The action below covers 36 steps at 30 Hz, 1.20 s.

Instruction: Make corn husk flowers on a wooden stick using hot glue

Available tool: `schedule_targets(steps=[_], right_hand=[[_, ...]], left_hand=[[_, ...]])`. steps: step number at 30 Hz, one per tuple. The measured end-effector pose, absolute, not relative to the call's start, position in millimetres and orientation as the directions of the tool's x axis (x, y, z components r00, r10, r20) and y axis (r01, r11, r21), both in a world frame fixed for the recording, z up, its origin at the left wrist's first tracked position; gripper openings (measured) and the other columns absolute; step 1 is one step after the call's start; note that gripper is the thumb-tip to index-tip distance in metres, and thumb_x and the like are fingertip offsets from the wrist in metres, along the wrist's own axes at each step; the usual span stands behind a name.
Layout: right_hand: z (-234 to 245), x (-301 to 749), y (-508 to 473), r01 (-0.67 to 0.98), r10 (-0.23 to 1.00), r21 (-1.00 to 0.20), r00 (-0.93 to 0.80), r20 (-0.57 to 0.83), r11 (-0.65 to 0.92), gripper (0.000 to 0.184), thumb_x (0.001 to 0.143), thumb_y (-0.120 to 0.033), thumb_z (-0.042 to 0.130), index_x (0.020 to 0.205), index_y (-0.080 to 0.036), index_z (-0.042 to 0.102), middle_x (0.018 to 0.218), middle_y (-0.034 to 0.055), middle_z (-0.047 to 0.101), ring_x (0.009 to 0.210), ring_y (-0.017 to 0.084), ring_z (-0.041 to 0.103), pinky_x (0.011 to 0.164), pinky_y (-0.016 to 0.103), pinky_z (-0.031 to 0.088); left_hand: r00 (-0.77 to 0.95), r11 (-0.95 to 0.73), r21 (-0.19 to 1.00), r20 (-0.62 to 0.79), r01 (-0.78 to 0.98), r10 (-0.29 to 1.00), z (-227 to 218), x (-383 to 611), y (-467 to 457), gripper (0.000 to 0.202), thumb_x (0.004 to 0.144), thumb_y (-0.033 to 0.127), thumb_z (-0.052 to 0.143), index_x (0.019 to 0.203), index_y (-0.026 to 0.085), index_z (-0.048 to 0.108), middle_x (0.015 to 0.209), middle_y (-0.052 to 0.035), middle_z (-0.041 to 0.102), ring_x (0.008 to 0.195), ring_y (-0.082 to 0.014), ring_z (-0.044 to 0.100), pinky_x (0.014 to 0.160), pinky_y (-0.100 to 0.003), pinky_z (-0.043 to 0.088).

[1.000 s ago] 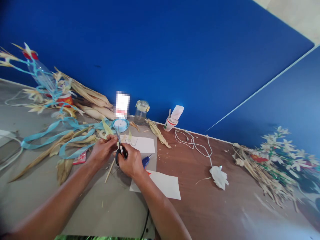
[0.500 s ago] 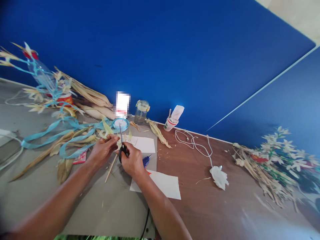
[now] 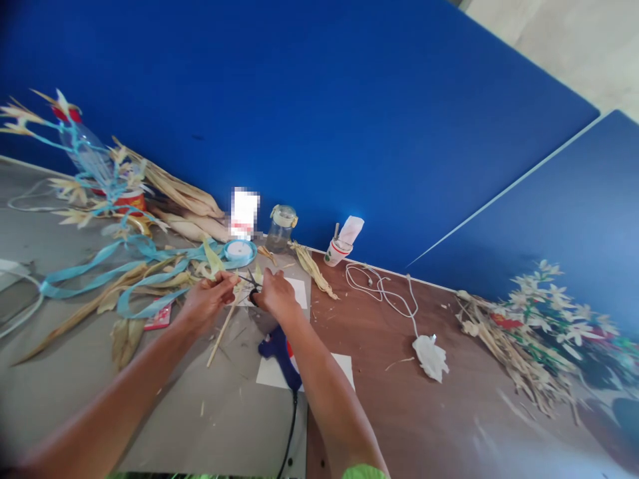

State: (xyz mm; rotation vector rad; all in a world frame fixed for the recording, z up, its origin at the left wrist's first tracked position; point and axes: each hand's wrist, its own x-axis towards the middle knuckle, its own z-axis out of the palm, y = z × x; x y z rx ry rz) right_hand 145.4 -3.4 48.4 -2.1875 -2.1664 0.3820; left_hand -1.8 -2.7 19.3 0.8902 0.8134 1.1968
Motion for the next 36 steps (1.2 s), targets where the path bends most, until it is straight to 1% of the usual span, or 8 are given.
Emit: schedule_targets(steps=[3, 6, 11, 16, 19, 24, 30, 36], right_hand=[[48.6, 138.8, 0.3, 0.982, 0.987, -0.185, -0.058, -0.15, 0.03, 0.049, 0.072, -0.033, 0.058, 0.118, -0.021, 0.052, 0.113, 0.0138, 0.058, 0.089, 0.024, 0.062, 0.069, 0.028, 0.043], [46.1, 138.7, 4.9, 0.963, 0.97, -0.237, -0.173, -0.172, 0.13, 0.038, 0.069, -0.018, 0.055, 0.106, -0.024, 0.062, 0.098, 0.0078, 0.066, 0.087, 0.022, 0.062, 0.067, 0.026, 0.042], [42.1, 149.0, 12.7, 0.822, 0.929, -0.558, -0.284, -0.237, 0.109, 0.032, 0.068, -0.01, 0.052, 0.092, -0.023, 0.069, 0.064, -0.0011, 0.064, 0.056, 0.013, 0.056, 0.055, 0.022, 0.039], [47.3, 144.4, -0.2, 0.443, 0.997, -0.896, -0.071, 0.015, 0.045, 0.028, 0.078, -0.032, 0.05, 0.096, -0.019, 0.066, 0.063, -0.0019, 0.058, 0.05, 0.009, 0.046, 0.051, 0.021, 0.038], [48.7, 133.7, -12.4, 0.388, 0.991, -0.913, 0.0, 0.135, 0.124, 0.026, 0.07, -0.035, 0.06, 0.089, -0.018, 0.066, 0.072, -0.0006, 0.06, 0.059, 0.01, 0.05, 0.057, 0.022, 0.041], [48.4, 124.1, -18.5, 0.41, 0.962, -0.895, 0.125, 0.245, 0.175, 0.009, 0.069, -0.025, 0.058, 0.069, -0.018, 0.063, 0.069, -0.0005, 0.059, 0.065, 0.012, 0.052, 0.062, 0.023, 0.041], [57.2, 124.4, -21.7, -0.074, 0.989, -0.994, 0.133, 0.066, 0.076, 0.015, 0.069, -0.032, 0.059, 0.069, -0.017, 0.057, 0.064, -0.0019, 0.059, 0.045, 0.006, 0.041, 0.047, 0.021, 0.034], [61.4, 121.6, -31.4, -0.063, 0.999, -0.997, -0.036, -0.038, -0.04, 0.014, 0.066, -0.029, 0.064, 0.069, -0.016, 0.058, 0.048, -0.0065, 0.049, 0.041, 0.005, 0.04, 0.044, 0.018, 0.031]], left_hand=[[0.196, 0.13, 0.907, -0.054, -0.401, 0.979, 17.8, -2.7, -2.5, 0.025, 0.064, 0.035, 0.07, 0.064, 0.014, 0.056, 0.055, 0.0058, 0.043, 0.045, -0.0038, 0.033, 0.046, -0.02, 0.029], [0.193, 0.118, 0.924, -0.049, -0.365, 0.98, 18.7, -2.8, -2.8, 0.024, 0.064, 0.035, 0.069, 0.064, 0.014, 0.058, 0.056, 0.0049, 0.045, 0.046, -0.0047, 0.035, 0.045, -0.02, 0.027], [0.206, 0.077, 0.955, -0.017, -0.286, 0.978, 22.6, -2.9, -3.6, 0.026, 0.067, 0.037, 0.066, 0.061, 0.014, 0.056, 0.052, 0.0054, 0.041, 0.045, -0.0052, 0.033, 0.044, -0.02, 0.024], [0.166, 0.015, 0.994, 0.004, -0.11, 0.986, 25.6, -3.2, -6.7, 0.026, 0.07, 0.038, 0.063, 0.061, 0.014, 0.056, 0.047, 0.0066, 0.036, 0.044, -0.006, 0.029, 0.044, -0.021, 0.022], [0.174, -0.075, 0.996, 0.082, -0.046, 0.981, 21.7, -2.0, -5.9, 0.025, 0.071, 0.038, 0.06, 0.063, 0.014, 0.06, 0.051, 0.0046, 0.046, 0.05, -0.0082, 0.038, 0.051, -0.022, 0.03], [0.182, -0.149, 0.989, 0.146, 0.003, 0.972, 13.9, 0.7, -2.6, 0.023, 0.07, 0.037, 0.06, 0.069, 0.014, 0.065, 0.063, 0.0004, 0.06, 0.063, -0.0143, 0.051, 0.062, -0.024, 0.038], [0.099, -0.204, 0.975, 0.195, 0.09, 0.976, 22.1, 1.2, -10.3, 0.018, 0.073, 0.026, 0.056, 0.084, 0.017, 0.065, 0.068, 0.0001, 0.062, 0.063, -0.0151, 0.052, 0.061, -0.025, 0.039], [0.1, -0.268, 0.954, 0.256, 0.137, 0.961, 28.3, 0.4, -12.9, 0.018, 0.071, 0.015, 0.051, 0.08, 0.018, 0.067, 0.069, -0.0009, 0.063, 0.068, -0.0177, 0.054, 0.064, -0.025, 0.039]])
